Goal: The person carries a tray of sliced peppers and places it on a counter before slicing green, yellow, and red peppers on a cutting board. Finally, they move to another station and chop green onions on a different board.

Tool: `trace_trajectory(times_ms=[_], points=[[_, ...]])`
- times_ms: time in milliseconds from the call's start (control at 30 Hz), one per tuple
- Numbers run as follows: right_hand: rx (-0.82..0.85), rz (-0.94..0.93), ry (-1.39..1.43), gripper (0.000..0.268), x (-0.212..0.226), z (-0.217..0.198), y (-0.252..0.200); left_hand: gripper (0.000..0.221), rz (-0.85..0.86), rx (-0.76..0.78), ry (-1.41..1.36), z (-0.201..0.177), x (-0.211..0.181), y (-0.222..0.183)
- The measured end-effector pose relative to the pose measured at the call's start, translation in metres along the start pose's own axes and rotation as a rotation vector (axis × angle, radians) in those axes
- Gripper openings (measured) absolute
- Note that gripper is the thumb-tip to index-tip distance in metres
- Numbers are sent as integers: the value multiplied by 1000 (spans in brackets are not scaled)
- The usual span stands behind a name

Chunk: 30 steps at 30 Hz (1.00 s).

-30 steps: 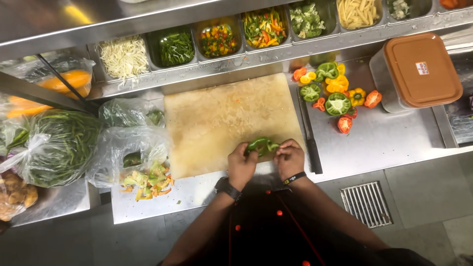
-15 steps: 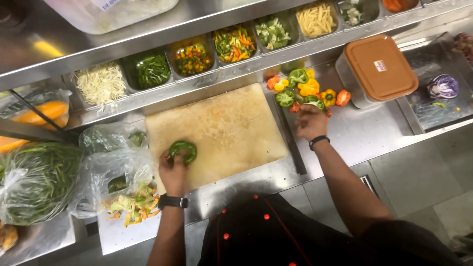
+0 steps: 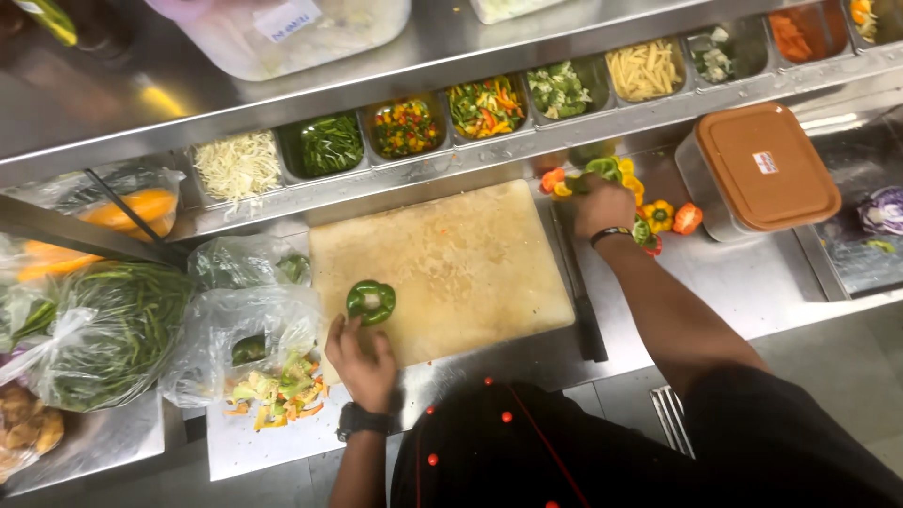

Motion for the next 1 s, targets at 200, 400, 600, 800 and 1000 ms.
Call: trace_trajectory(times_ms=[200,400,600,800,1000], points=[[-149,-472,431,49,47,64,12,42,147,252,-169,26,-42,-18],[-196,-380,1098,53,125,0,-23,60,317,787,-168,89,-74,-4],[-464,-120,949,27,98,-8,-146,95,281,650,176,182,-89,41],[-553,-2,752,24,78,-33,-215,101,16,794,524,255,-152,37],[-542,116,600,15,9,-38,-177,82,504,901,-266,249,-202,-32]])
Point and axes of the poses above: each hand's wrist, its own y-axis towards the middle knuckle, its own z-axis out of the palm, x = y × z, the point moved 1 cm from there along y, towards the middle knuckle, and after that the axes turned 8 degrees about -z, right-handed, at the moved point
